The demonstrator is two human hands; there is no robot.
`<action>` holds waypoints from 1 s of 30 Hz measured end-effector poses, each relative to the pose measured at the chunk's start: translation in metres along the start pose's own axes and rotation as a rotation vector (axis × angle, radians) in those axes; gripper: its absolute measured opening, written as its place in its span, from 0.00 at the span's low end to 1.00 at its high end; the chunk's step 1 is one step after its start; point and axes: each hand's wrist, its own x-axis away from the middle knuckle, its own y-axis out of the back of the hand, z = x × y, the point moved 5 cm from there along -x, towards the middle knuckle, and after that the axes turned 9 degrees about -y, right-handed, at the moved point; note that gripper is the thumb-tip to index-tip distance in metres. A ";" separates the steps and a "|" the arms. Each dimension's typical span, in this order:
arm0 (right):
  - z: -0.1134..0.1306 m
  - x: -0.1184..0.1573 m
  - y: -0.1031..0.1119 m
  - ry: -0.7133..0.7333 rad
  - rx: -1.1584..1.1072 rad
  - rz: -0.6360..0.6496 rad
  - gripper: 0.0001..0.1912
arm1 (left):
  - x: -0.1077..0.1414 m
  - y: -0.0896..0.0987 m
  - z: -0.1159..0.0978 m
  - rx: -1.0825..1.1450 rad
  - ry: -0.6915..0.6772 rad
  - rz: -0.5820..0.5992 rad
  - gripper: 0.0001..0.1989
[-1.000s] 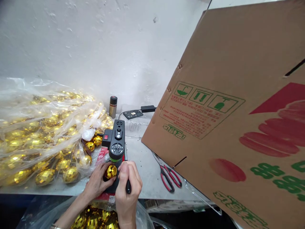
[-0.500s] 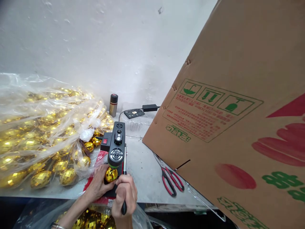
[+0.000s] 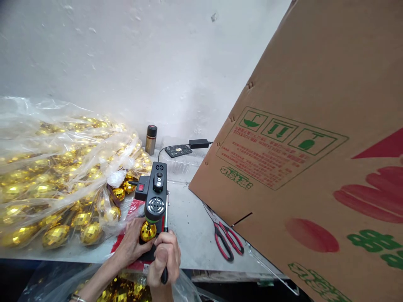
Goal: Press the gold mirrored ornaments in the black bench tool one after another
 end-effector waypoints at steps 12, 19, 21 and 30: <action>-0.007 0.003 0.001 -0.024 -0.002 0.013 0.20 | -0.002 -0.001 0.001 0.025 0.030 -0.004 0.25; -0.022 0.024 0.003 -0.039 0.022 0.027 0.20 | -0.003 -0.002 -0.001 0.036 0.061 0.006 0.24; -0.025 0.028 0.003 -0.040 0.028 0.019 0.19 | -0.003 -0.002 -0.001 0.030 0.076 0.018 0.25; 0.025 -0.041 0.001 -0.193 -0.027 0.109 0.19 | 0.010 -0.002 -0.001 0.053 0.045 0.005 0.27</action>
